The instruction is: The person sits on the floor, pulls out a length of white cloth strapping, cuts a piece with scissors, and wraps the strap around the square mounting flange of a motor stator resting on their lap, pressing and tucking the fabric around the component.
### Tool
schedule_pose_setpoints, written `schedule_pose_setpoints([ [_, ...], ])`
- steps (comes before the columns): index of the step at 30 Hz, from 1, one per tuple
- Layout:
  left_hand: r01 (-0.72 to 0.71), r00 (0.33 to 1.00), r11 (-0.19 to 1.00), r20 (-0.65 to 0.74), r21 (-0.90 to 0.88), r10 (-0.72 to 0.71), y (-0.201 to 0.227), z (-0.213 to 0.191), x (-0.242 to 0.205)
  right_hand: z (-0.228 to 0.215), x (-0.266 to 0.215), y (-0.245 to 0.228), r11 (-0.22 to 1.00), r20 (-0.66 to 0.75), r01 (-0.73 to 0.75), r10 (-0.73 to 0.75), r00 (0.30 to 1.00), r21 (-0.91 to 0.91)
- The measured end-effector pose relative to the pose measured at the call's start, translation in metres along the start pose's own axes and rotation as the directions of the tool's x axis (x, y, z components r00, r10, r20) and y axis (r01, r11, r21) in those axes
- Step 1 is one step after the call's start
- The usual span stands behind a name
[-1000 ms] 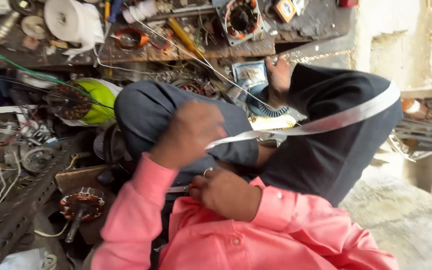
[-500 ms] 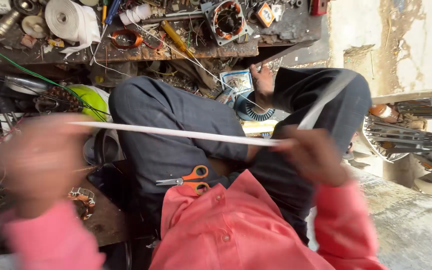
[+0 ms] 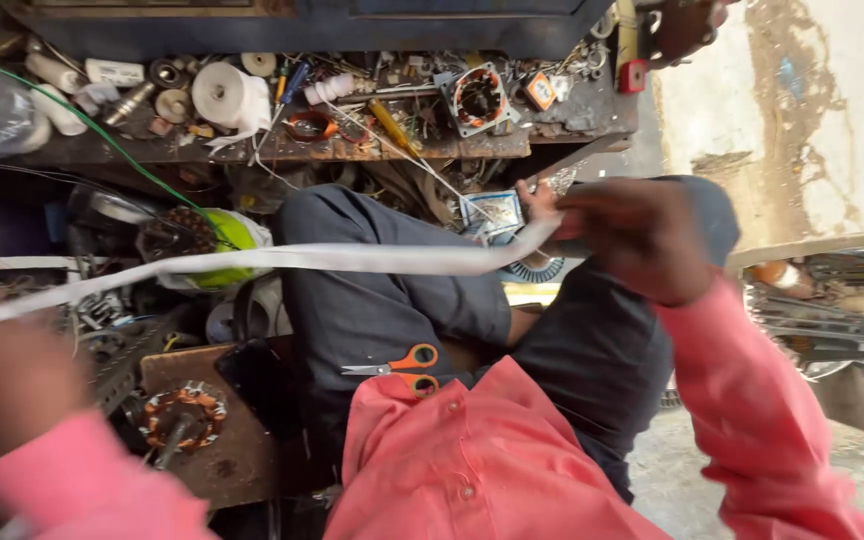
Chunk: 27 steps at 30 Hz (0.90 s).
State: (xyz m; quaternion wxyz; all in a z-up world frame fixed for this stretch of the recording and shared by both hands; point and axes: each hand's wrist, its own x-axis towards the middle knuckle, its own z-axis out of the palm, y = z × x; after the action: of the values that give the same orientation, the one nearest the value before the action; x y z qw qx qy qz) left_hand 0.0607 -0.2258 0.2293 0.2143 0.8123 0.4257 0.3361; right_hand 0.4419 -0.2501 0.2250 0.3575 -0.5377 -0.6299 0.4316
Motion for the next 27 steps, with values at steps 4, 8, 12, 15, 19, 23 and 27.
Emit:
schedule_pose_setpoints([
  [4,0.068,0.998,0.997,-0.019,0.046,-0.067,-0.003,0.026,0.005,0.068,0.052,0.006,0.939,0.315,0.295,-0.23,0.921,-0.176],
  [8,0.086,0.996,0.833,0.016,-0.546,-0.093,0.01,0.112,0.058,0.084,0.073,0.036,0.957,0.314,0.09,-0.179,0.932,0.276],
  [12,0.119,0.989,0.819,-0.01,-0.561,-0.151,-0.017,0.148,0.092,0.055,0.098,0.059,0.887,0.184,-0.226,0.163,0.969,0.402],
  [15,0.148,0.985,0.849,0.0,-0.507,-0.172,-0.032,0.166,0.092,0.052,0.103,0.078,0.808,0.23,-0.395,0.324,0.918,0.438],
  [19,0.144,0.982,0.935,-0.074,-0.323,-0.176,-0.048,0.172,0.077,0.063,0.109,0.087,0.897,0.165,-0.34,0.304,0.938,0.282],
  [23,0.17,0.955,0.967,-0.209,-0.191,-0.21,-0.053,0.126,0.064,0.031,0.161,0.1,0.769,-0.065,0.021,-0.081,0.995,-0.639],
  [27,0.312,0.902,0.943,-0.274,-0.118,-0.333,-0.056,0.062,0.03,0.027,0.191,0.158,0.783,-0.095,0.173,-0.284,0.954,-0.598],
])
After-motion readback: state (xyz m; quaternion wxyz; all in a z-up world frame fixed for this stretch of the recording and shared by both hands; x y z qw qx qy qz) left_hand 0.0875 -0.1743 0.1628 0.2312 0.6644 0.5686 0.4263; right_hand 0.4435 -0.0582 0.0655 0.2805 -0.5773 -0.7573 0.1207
